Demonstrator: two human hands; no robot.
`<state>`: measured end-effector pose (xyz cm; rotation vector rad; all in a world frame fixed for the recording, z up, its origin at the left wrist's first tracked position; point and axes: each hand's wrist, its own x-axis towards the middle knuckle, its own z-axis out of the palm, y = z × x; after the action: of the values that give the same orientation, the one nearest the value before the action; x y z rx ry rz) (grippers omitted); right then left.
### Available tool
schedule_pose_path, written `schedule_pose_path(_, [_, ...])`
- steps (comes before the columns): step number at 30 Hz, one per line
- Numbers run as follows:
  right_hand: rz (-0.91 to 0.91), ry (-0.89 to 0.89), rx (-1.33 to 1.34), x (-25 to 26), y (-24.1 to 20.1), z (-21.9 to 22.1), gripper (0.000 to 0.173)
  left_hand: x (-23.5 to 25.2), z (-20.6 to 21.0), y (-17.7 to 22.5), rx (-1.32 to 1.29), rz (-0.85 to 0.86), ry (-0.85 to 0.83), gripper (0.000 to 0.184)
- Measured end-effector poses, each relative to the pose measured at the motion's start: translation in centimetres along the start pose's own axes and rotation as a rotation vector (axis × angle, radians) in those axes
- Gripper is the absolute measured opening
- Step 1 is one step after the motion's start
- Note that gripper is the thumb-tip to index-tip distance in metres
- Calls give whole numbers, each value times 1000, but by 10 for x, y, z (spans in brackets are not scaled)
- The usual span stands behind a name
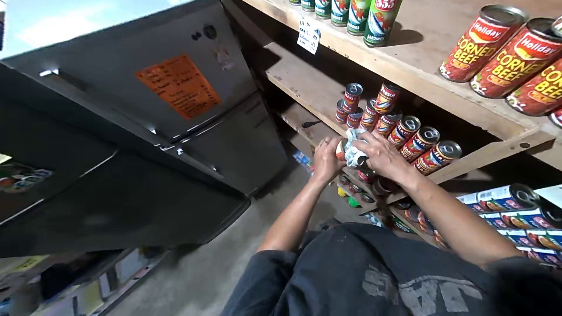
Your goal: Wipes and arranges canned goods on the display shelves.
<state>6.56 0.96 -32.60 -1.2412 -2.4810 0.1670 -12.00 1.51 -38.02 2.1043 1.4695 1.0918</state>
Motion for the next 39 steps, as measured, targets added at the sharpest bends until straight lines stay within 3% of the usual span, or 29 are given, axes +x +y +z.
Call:
schedule_pose_path(3, [216,-185,301,-1,-10,-7,30,1,10,-9,121,61,181,39])
schedule_pose_path(6, [254,-234,690,-8,3,-8,16,4,12,-16,-3,-54,164,49])
schedule_pose_path(8, [362,-144,735,-11,8,-16,17,10,7,-21,-136,-83,147,64])
schedule_pose_path(11, [522,202,682,-16,7,-27,23,8,6,-25,-211,-54,126,70])
schedule_pose_path(13, [340,346,580,-16,2,-25,32,4,5,-14,-239,-153,75,73])
schedule_pose_path(15, [83,189,427,-12,-7,-11,51,-4,3,2,-289,-283,8,68])
schedule_pose_path(16, [-27,78,334,-9,-10,1,58,-9,4,9,-345,-331,-32,56])
schedule_pose_path(18, [-157,14,209,0,-7,26,60,-20,7,12,-410,-334,-120,44])
schedule_pose_path(20, [-138,2,289,5,7,35,51,-24,13,8,-267,-251,-222,55])
schedule_pose_path(23, [40,9,480,9,23,46,39,-31,13,7,-166,-106,-320,58])
schedule_pose_path(26, [295,42,684,10,38,57,42,-36,5,10,-351,-47,-217,69])
schedule_pose_path(28, [520,172,868,10,33,59,41,-35,-5,11,-518,-138,-128,74])
schedule_pose_path(30, [629,307,1049,13,14,49,41,-36,-14,12,-750,-334,-30,72])
schedule_pose_path(33, [392,232,956,10,-18,36,42,-37,-12,15,-966,-585,154,53])
schedule_pose_path(36, [-244,112,545,10,-20,57,57,-44,6,20,-980,-575,340,44])
schedule_pose_path(37, [-359,133,480,15,-21,63,57,-48,10,17,-963,-555,364,44])
schedule_pose_path(39, [-365,185,527,19,-11,74,51,-52,3,17,-915,-593,307,41])
